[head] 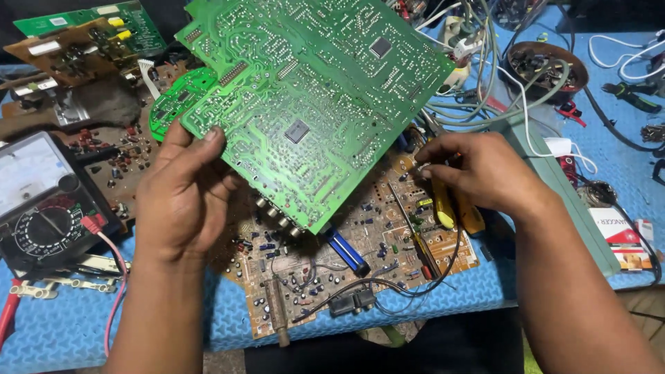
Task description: The person is inspecting and repairing a circuit board, using pliers to remove a component and a probe to check solder points.
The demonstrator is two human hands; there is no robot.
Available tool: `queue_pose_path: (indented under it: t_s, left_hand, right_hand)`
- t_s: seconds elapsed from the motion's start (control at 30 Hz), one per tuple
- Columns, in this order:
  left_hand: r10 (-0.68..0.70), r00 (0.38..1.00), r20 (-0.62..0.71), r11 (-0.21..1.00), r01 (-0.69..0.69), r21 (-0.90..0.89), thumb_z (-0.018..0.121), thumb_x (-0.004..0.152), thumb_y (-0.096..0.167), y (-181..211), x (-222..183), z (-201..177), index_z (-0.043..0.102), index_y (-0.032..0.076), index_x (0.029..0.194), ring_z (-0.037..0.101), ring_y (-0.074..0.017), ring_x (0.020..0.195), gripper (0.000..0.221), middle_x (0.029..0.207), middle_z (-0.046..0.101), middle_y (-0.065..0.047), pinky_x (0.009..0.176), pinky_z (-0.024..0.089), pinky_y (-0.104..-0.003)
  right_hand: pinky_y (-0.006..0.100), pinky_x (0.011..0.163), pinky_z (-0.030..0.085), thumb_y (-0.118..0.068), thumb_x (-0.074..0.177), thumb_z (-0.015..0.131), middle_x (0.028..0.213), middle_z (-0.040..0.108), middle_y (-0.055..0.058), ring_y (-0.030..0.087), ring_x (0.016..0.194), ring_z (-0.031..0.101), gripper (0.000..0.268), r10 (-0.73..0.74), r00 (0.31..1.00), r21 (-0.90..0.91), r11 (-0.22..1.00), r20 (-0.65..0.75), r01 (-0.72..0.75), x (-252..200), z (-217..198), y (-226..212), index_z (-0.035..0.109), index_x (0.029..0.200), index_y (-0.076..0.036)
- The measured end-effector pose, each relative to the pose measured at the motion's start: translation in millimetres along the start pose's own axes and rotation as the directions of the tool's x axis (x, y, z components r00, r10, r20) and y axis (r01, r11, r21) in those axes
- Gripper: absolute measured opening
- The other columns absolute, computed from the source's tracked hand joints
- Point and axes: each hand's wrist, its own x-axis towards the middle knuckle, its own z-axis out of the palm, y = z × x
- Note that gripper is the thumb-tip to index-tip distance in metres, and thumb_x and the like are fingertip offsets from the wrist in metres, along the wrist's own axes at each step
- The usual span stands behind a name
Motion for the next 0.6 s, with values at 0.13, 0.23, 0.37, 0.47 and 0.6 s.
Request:
queue_pose_path:
  t_s: [0.13,0.23,0.37,0.47,0.6]
  left_hand:
    - [0.001,0.999,0.04,1.0,0.0,-0.03,0.071,0.092,0.008,-13.8,19.4,-1.2,0.052,0.023,0.1,0.049,-0.0059,0.075,0.025,0.087,0.048,0.006,0.051,0.045,-0.023]
    - [-0.014,0.998,0.068,0.999,0.011,0.044,0.071,0.094,0.012,-19.4,21.1,-3.2,0.056,0.024,0.102,0.052,-0.0057,0.073,0.021,0.086,0.052,0.008,0.055,0.049,-0.024]
    - [0.031,0.982,0.184,0.999,-0.032,0.001,0.066,0.093,0.008,-29.4,17.4,-4.6,0.064,0.019,0.124,0.058,-0.0078,0.077,0.033,0.094,0.063,0.005,0.055,0.046,-0.02]
    - [0.057,0.963,0.263,0.998,-0.058,-0.003,0.066,0.092,0.009,-31.8,11.6,-0.6,0.063,0.012,0.131,0.061,-0.0111,0.07,0.039,0.1,0.069,-0.001,0.051,0.047,-0.02]
    - [-0.008,0.974,0.227,0.999,-0.003,0.048,0.07,0.09,0.013,-36.5,12.3,-2.5,0.059,0.01,0.137,0.06,-0.0124,0.057,0.048,0.09,0.069,-0.003,0.047,0.05,-0.021]
  right_hand:
    - [0.036,0.091,0.054,-0.018,0.09,0.072,0.112,0.08,-0.001,0.019,0.105,0.074,0.021,-0.022,0.998,0.027,0.999,-0.063,0.024,-11.4,-12.6,-2.6,0.079,0.11,-0.021]
    - [0.036,0.096,0.054,-0.016,0.09,0.075,0.118,0.078,0.0,0.018,0.105,0.072,0.026,0.26,0.96,0.169,0.956,-0.1,-0.241,-29.2,-31.5,-2.5,0.079,0.115,-0.019]
    - [0.029,0.084,0.052,-0.016,0.089,0.077,0.1,0.081,-0.001,0.012,0.09,0.072,0.022,0.224,0.953,0.055,0.975,-0.204,-0.217,-48.1,-46.0,35.0,0.081,0.11,-0.017]
    - [0.032,0.085,0.054,-0.021,0.086,0.077,0.1,0.082,-0.001,0.015,0.093,0.075,0.027,0.244,0.962,-0.124,0.958,-0.118,-0.258,-54.8,-41.8,63.1,0.08,0.113,-0.022]
    - [0.033,0.083,0.058,-0.025,0.086,0.073,0.103,0.083,-0.004,0.015,0.094,0.079,0.029,0.151,0.988,-0.338,0.932,0.03,-0.133,-50.8,-20.1,95.5,0.075,0.115,-0.027]
